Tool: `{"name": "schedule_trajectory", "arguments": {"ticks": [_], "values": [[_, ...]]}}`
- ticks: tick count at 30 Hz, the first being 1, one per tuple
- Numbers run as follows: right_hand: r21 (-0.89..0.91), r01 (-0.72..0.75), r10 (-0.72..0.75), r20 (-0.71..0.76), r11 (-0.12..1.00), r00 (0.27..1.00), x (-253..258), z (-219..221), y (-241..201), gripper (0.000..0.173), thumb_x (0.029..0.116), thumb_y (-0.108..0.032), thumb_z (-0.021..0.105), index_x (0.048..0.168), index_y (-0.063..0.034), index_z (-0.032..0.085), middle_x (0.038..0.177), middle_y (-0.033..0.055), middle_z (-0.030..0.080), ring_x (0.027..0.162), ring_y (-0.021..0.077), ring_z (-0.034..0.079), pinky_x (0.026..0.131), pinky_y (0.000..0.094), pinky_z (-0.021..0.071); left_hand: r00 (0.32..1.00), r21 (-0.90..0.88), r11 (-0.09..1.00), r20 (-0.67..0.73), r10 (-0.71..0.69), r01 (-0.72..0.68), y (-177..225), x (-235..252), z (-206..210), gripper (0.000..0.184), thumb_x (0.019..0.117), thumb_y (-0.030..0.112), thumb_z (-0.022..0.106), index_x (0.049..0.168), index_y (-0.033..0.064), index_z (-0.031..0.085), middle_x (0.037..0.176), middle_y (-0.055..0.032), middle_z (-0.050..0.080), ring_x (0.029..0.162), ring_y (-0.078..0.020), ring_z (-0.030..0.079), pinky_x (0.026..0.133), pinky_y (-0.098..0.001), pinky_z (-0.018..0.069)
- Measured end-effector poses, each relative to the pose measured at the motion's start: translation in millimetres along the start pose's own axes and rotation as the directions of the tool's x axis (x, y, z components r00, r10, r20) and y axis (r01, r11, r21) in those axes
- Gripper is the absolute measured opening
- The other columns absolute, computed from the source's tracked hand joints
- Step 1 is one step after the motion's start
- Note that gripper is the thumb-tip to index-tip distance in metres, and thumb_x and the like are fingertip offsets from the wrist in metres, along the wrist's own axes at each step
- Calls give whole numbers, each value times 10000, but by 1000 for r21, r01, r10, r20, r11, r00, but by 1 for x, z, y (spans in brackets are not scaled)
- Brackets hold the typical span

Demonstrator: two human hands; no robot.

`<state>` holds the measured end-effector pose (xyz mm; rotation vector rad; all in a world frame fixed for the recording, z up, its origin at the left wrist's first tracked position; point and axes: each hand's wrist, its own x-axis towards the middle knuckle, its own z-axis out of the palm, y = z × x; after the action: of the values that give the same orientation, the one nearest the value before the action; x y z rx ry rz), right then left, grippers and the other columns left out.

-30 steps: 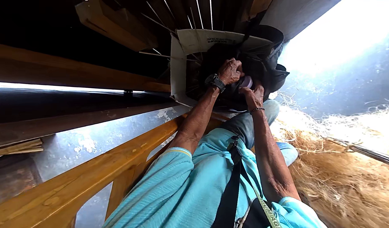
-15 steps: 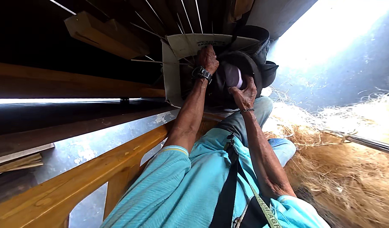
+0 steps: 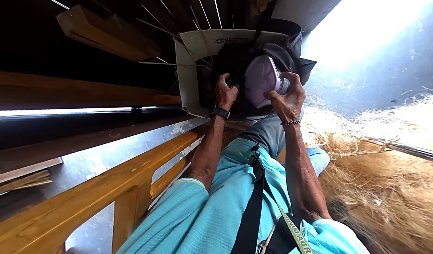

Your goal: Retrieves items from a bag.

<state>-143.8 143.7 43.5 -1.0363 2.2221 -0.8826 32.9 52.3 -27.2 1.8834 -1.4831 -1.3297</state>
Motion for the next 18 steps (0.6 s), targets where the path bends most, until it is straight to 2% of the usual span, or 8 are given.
{"name": "schedule_trajectory", "arguments": {"ticks": [2,5,7,8,10,11,15,18], "values": [[26,18,-18,-8,999,1000,-11,-4,-1,718,679,-296,827,1342,-118,617,1199,197,662,1060,364,641,822,566,515,999,-5,999,-16,43,-43,-2,-6,3,579,871,94,733,1402,-7,525,1172,-209,697,1046,-301,697,947,-479,559],[72,20,-23,38,997,999,-24,-17,-7,690,773,-242,788,1408,-121,544,1223,222,625,1041,397,617,768,582,505,992,29,991,-10,130,-129,-2,-13,4,546,892,88,694,1403,-9,525,1125,-188,711,1017,-282,703,937,-458,563],[146,30,-36,38,989,999,-22,-25,-9,662,772,-179,788,1387,-105,556,1181,196,649,979,346,644,752,529,534,992,24,992,-5,122,-122,-5,-15,1,538,891,74,698,1396,-2,528,1110,-179,714,1002,-271,706,924,-448,569],[208,45,-54,39,977,998,-19,-30,-10,644,768,-133,789,1369,-91,561,1152,166,673,945,291,672,753,472,570,994,18,994,-7,110,-110,-6,-15,0,527,902,70,696,1396,-1,529,1109,-175,713,999,-266,706,922,-442,571],[405,40,-62,41,913,997,-11,-42,-4,619,761,-65,780,1340,-58,563,1086,109,707,883,201,710,730,379,623,997,11,998,-23,68,-68,-8,-13,-4,504,923,72,677,1401,8,534,1115,-169,710,1001,-261,698,920,-441,567],[516,32,-49,21,856,999,-6,-46,4,617,734,-48,773,1319,-44,578,1049,92,733,859,198,735,690,384,648,998,4,999,-38,43,-43,-10,-10,-5,500,928,84,672,1405,18,541,1117,-165,712,1000,-258,695,923,-443,560],[680,14,-80,67,733,995,-15,-90,36,586,787,-61,656,1357,-106,528,1107,32,708,911,178,726,729,393,645,993,-47,997,-95,64,-69,-27,3,-9,477,927,109,665,1379,9,554,1096,-165,728,974,-240,715,902,-429,576],[756,70,-132,22,651,991,-26,-117,70,559,786,-73,681,1326,-103,539,1127,38,691,959,189,706,795,414,630,994,-29,997,-92,64,-67,-25,8,-15,470,911,99,689,1354,14,558,1097,-166,717,967,-245,707,888,-430,574]]}}
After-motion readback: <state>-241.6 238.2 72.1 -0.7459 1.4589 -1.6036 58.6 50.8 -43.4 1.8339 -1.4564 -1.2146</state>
